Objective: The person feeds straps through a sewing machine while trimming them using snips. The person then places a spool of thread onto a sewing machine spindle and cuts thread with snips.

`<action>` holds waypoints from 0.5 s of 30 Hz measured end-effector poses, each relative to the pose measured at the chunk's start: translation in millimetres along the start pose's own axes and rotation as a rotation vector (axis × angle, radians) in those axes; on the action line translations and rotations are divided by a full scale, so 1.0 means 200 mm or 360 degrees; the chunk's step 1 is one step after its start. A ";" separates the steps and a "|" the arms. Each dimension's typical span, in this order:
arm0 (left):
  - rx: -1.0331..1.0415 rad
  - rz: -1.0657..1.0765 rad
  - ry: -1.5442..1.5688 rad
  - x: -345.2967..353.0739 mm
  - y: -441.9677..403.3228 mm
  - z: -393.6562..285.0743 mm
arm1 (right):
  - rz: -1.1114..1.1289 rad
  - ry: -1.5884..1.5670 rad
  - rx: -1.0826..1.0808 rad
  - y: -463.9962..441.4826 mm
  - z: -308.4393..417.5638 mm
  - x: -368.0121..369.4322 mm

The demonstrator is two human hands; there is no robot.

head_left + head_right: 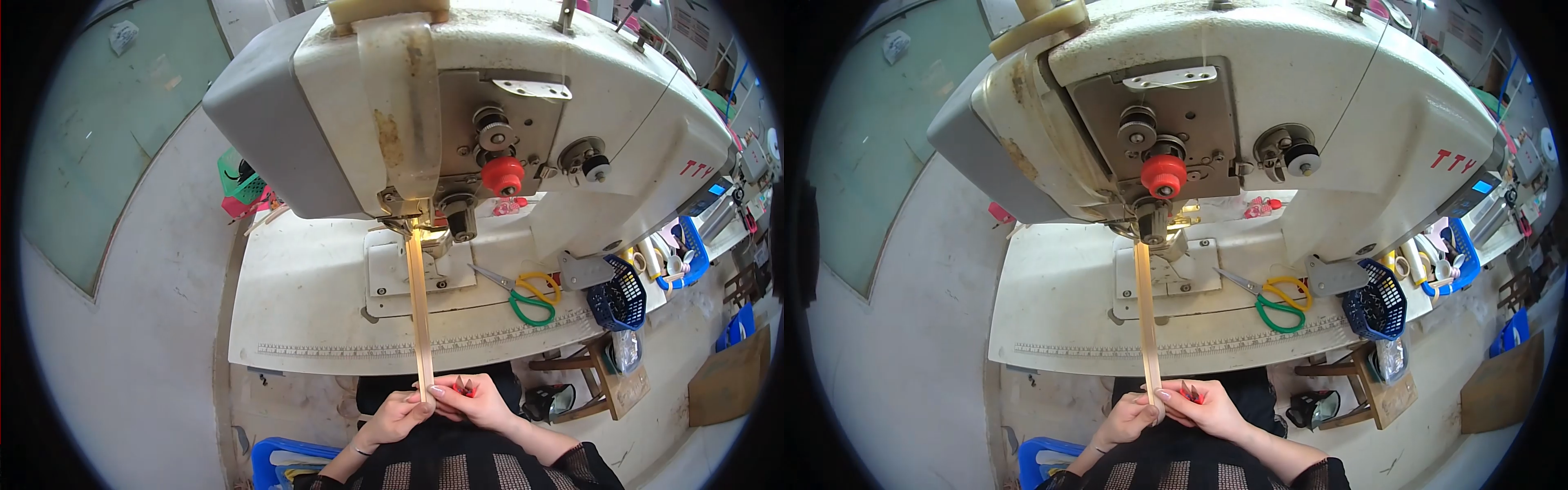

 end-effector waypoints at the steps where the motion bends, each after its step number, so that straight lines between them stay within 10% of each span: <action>1: 0.0001 -0.0003 -0.0002 0.00 0.00 -0.01 | -0.0001 0.0003 0.0000 0.00 0.00 0.00; 15: -0.0012 -0.0040 -0.0036 0.00 0.01 -0.01 | -0.0021 -0.0008 0.0010 0.00 0.01 0.01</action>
Point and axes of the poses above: each hand's wrist, its own y-axis away from the middle knuckle, its own x-axis out of the palm, z = x × y, the point moved 5 cm from there along -y, towards the middle knuckle, and after that the axes turned 5 degrees about y, right-handed, at the moved point
